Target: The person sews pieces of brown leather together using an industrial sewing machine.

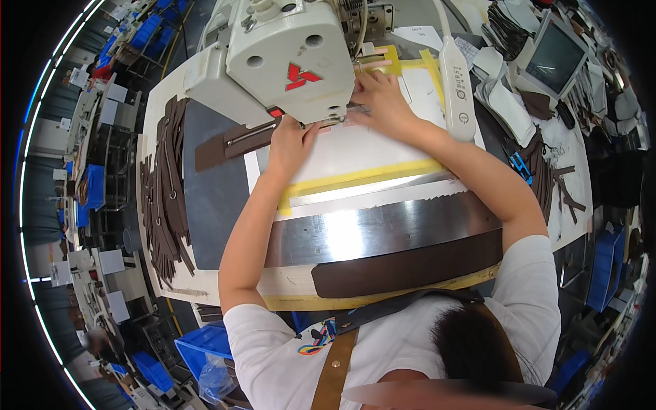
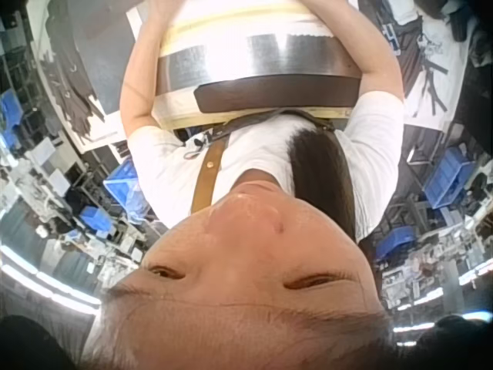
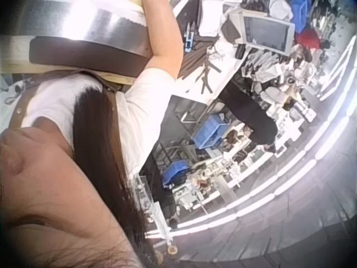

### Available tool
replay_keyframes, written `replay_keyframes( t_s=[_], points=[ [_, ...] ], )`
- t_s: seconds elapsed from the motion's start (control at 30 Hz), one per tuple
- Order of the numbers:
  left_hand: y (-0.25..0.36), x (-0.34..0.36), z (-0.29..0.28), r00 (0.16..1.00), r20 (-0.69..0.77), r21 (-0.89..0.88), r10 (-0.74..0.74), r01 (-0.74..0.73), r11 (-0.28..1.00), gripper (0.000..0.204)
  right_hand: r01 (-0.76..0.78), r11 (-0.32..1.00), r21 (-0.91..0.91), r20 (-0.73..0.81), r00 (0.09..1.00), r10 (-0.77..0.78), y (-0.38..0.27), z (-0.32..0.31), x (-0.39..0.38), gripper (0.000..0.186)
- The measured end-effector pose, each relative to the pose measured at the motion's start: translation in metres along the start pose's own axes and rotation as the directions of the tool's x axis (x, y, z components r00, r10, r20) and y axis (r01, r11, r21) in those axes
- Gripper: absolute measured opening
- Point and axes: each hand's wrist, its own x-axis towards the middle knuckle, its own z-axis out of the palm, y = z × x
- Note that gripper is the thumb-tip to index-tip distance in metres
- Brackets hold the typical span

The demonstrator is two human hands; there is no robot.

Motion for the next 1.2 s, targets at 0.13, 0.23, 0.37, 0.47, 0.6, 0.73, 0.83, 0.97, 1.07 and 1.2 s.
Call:
replay_keyframes(
  t_s=[0.13, 0.23, 0.37, 0.47, 0.6, 0.73, 0.83, 0.97, 1.07, 1.2],
  points=[
    [0.005, -0.005, -0.003, 0.998, -0.005, 0.051, 0.069, -0.069, 0.996, 0.021, 0.021, 0.999, 0.033, -0.081, 0.997, -0.019, -0.005, 0.002, -0.005, 0.031],
    [0.018, -0.008, -0.009, 0.999, 0.021, -0.006, 0.030, -0.030, 1.000, 0.022, 0.008, 0.999, 0.053, -0.077, 0.997, -0.004, -0.008, 0.001, -0.010, 0.030],
    [0.027, -0.012, -0.012, 0.999, 0.033, -0.023, 0.023, -0.022, 1.000, 0.026, -0.029, 0.998, 0.049, -0.023, 0.999, 0.030, -0.013, -0.001, -0.017, 0.041],
    [0.027, -0.015, -0.010, 0.998, 0.027, -0.056, 0.048, -0.047, 0.997, 0.028, -0.022, 0.999, 0.050, -0.027, 0.999, 0.023, -0.015, -0.002, -0.019, 0.040],
    [0.027, -0.021, -0.010, 0.991, -0.007, 0.016, 0.132, -0.131, 0.991, 0.028, -0.023, 0.998, 0.057, -0.020, 1.000, 0.024, -0.020, -0.003, -0.024, 0.038],
    [0.033, -0.024, -0.013, 0.990, 0.000, -0.001, 0.143, -0.143, 0.990, 0.027, -0.003, 0.998, 0.061, -0.055, 0.998, 0.006, -0.024, -0.004, -0.029, 0.032],
    [0.038, -0.026, -0.015, 0.992, 0.028, -0.031, 0.120, -0.119, 0.992, 0.024, 0.006, 0.999, 0.049, -0.061, 0.998, -0.003, -0.027, -0.004, -0.033, 0.033],
    [0.041, -0.030, -0.016, 0.986, 0.010, -0.011, 0.164, -0.164, 0.986, 0.023, 0.013, 0.999, 0.039, -0.065, 0.998, -0.011, -0.032, -0.005, -0.036, 0.035],
    [0.047, -0.034, -0.017, 0.992, 0.042, -0.030, 0.122, -0.121, 0.992, 0.028, 0.022, 1.000, 0.018, -0.080, 0.997, -0.021, -0.032, -0.004, -0.043, 0.035],
    [0.049, -0.040, -0.018, 0.990, 0.034, -0.021, 0.140, -0.139, 0.990, 0.028, 0.020, 1.000, 0.013, -0.065, 0.998, -0.019, -0.038, -0.008, -0.047, 0.035]
  ],
)
